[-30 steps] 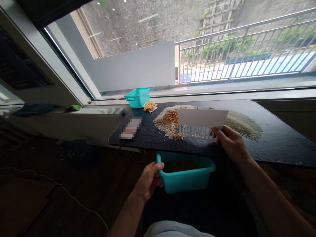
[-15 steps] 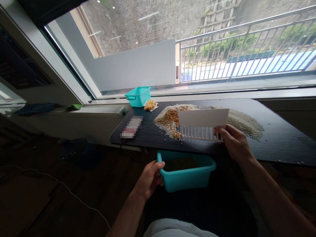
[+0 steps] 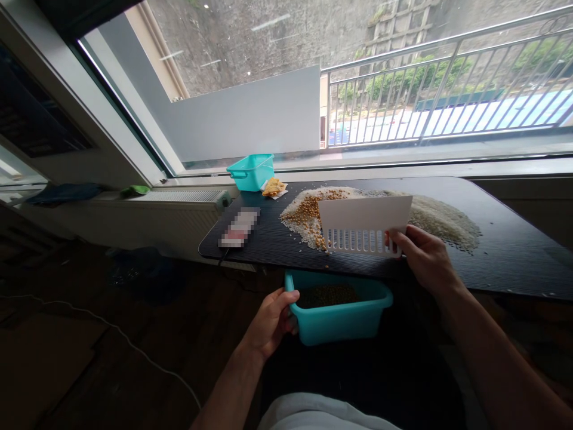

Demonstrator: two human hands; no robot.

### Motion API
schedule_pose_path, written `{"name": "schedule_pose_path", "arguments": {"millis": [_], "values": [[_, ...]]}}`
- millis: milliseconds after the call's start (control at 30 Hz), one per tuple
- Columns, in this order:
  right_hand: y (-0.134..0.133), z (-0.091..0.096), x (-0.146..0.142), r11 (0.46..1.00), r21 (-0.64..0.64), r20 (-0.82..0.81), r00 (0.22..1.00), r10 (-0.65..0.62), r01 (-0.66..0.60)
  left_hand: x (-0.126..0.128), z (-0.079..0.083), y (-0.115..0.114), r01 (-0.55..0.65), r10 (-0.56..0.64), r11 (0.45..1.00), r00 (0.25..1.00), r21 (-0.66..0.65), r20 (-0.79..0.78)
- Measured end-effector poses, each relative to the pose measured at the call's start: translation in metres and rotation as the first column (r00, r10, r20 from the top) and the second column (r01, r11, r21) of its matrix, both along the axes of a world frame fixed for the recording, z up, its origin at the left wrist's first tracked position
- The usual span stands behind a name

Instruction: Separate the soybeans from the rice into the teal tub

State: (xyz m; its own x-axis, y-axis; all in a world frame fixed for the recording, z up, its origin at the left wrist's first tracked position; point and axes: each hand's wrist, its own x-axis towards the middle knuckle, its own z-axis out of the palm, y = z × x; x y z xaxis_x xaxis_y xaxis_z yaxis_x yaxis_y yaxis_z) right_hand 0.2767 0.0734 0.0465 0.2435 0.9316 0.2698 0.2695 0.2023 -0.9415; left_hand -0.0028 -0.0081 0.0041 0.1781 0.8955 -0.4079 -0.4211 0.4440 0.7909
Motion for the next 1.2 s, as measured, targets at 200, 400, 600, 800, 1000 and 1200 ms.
{"name": "schedule_pose_path", "arguments": {"millis": [200, 400, 600, 800, 1000, 1200], "values": [[-0.0003, -0.0002, -0.0001, 0.999, 0.016, 0.04, 0.999, -0.034, 0.034, 0.0011, 0.0009, -0.0003, -0.009, 0.009, 1.0, 1.0, 0.007, -0.01], [-0.0024, 0.0043, -0.0047, 1.0, 0.022, 0.104, 0.995, -0.006, 0.004, 0.0013, 0.0015, -0.0003, -0.005, 0.005, 1.0, 1.0, 0.004, -0.007], [-0.0029, 0.003, -0.0032, 1.0, 0.025, 0.078, 0.997, 0.009, -0.011, 0.0005, -0.0002, 0.0, -0.01, 0.01, 1.0, 1.0, 0.002, 0.012], [-0.0039, 0.0029, -0.0043, 0.997, 0.026, 0.088, 0.993, 0.072, -0.074, -0.001, -0.0014, 0.0003, -0.009, 0.009, 1.0, 1.0, 0.002, 0.021], [-0.0024, -0.002, -0.0018, 0.987, 0.017, 0.131, 0.979, 0.154, -0.158, -0.0025, -0.0032, 0.0005, -0.021, 0.021, 1.0, 0.999, 0.001, 0.028], [-0.003, -0.0007, 0.0007, 0.97, -0.018, 0.104, 0.965, 0.242, -0.242, -0.0015, -0.0008, 0.0002, -0.032, 0.032, 0.999, 0.999, -0.008, 0.013]]}}
